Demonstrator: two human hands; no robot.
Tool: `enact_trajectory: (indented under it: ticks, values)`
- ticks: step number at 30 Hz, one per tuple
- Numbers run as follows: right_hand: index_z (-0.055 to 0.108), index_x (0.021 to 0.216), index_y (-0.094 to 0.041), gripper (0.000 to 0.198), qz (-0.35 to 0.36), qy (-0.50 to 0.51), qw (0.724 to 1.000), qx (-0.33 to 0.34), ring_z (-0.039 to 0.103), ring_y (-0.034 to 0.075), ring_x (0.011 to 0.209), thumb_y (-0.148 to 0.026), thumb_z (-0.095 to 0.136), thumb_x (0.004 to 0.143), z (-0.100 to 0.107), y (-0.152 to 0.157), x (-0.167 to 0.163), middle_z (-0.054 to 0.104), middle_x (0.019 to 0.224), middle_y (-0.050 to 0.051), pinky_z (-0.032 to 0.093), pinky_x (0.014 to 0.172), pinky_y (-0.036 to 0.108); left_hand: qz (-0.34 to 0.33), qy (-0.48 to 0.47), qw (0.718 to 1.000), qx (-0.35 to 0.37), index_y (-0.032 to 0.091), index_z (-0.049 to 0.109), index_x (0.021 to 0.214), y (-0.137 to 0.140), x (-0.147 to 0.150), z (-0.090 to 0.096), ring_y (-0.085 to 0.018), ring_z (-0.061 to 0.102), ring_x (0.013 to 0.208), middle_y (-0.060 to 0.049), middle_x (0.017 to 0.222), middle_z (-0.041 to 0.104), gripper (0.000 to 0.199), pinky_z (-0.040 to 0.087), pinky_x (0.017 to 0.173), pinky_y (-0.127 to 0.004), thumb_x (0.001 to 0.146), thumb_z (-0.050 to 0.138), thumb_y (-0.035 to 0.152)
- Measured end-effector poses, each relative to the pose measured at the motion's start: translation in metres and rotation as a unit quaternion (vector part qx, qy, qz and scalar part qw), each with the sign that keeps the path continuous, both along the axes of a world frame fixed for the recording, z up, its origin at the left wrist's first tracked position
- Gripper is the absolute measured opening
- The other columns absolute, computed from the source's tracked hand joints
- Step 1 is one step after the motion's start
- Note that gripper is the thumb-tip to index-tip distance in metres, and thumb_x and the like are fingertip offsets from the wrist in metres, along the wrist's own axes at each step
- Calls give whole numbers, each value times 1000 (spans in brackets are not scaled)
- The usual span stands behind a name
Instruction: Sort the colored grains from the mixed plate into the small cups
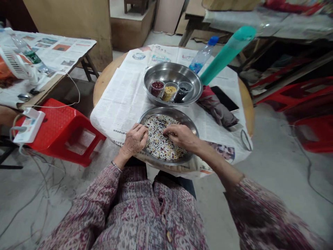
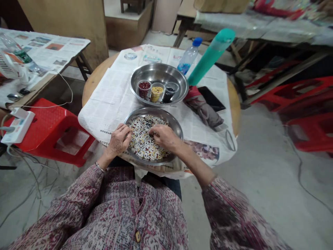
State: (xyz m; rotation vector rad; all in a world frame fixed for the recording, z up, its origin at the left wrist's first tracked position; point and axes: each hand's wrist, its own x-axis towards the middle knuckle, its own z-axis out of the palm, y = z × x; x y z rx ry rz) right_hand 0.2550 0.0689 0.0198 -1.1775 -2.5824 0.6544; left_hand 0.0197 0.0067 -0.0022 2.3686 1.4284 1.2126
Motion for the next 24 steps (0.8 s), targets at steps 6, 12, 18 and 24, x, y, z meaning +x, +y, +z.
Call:
enact_trajectory:
  ticks: [6, 12, 18, 24]
  values:
    - [66, 120, -23, 41, -23, 24, 998, 45, 61, 28, 108, -24, 69, 79, -7, -42, -8, 65, 115, 11, 50, 97, 46, 2, 4, 1000, -1, 21, 51, 83, 0, -1, 0, -20, 55, 86, -4, 83, 60, 18, 50, 86, -38, 98, 42, 15]
    - [71, 79, -18, 19, -119, 71, 989, -49, 62, 18, 73, -9, 56, 73, 1, -21, -31, 69, 77, 3, 48, 75, 31, -5, -5, 1000, 14, 20, 51, 83, 0, 0, 0, -20, 55, 86, -4, 82, 60, 18, 49, 86, -36, 98, 42, 14]
    - [72, 82, -17, 20, -51, 96, 988, -108, 60, 14, 71, -9, 56, 74, 15, -42, -52, 68, 73, 1, 45, 71, 27, -1, -5, 1000, 4, 20, 52, 83, -1, 0, 1, -21, 54, 85, -5, 82, 60, 19, 50, 85, -36, 99, 41, 17]
    - [72, 96, -21, 22, 36, -47, 998, 7, 62, 19, 88, -10, 56, 84, 8, -55, -45, 68, 95, 7, 46, 77, 29, 7, 9, 1000, -11, 21, 52, 83, -1, 0, 1, -21, 55, 87, -4, 83, 61, 19, 50, 86, -36, 98, 42, 16]
